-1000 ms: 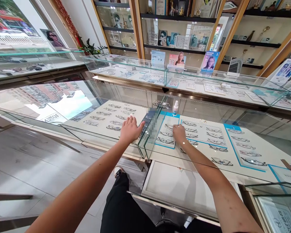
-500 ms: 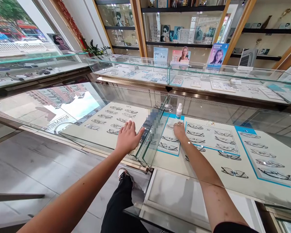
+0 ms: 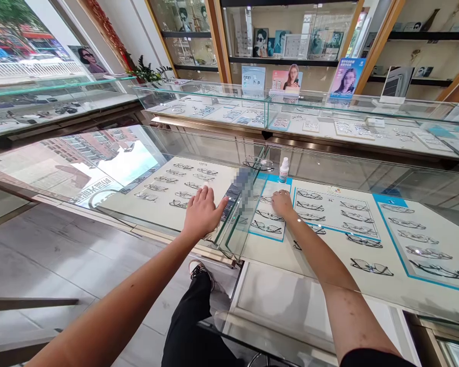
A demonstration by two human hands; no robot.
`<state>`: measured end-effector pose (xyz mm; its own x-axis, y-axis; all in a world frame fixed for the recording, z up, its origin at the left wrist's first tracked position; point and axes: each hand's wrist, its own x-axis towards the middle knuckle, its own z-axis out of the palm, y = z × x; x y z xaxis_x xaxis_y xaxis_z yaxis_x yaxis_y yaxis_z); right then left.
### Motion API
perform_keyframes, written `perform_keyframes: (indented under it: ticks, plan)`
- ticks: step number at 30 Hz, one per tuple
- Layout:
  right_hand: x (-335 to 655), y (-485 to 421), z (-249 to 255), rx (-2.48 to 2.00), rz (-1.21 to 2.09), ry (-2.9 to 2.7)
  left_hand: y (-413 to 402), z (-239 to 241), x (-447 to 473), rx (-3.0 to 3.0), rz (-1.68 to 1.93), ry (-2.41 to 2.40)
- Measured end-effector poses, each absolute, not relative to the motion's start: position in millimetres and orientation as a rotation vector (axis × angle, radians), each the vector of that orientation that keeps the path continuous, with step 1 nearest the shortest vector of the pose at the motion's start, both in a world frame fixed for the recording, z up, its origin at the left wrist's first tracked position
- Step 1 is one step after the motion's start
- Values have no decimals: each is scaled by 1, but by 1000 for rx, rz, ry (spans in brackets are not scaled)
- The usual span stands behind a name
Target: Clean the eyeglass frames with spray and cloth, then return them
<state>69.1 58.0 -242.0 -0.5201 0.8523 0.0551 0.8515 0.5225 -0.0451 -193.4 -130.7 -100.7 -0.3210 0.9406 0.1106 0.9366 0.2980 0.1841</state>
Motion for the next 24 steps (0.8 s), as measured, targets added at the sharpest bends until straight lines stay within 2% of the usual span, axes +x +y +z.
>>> perform_keyframes:
  ticks: [7,24]
  plan:
    - [75,52,-232,-1482,82,-2659,-131,-100,-192,1830,322,2533]
    - [70,70,-243,-1565,143,-2589,-130,-98,-193,1813,316,2525]
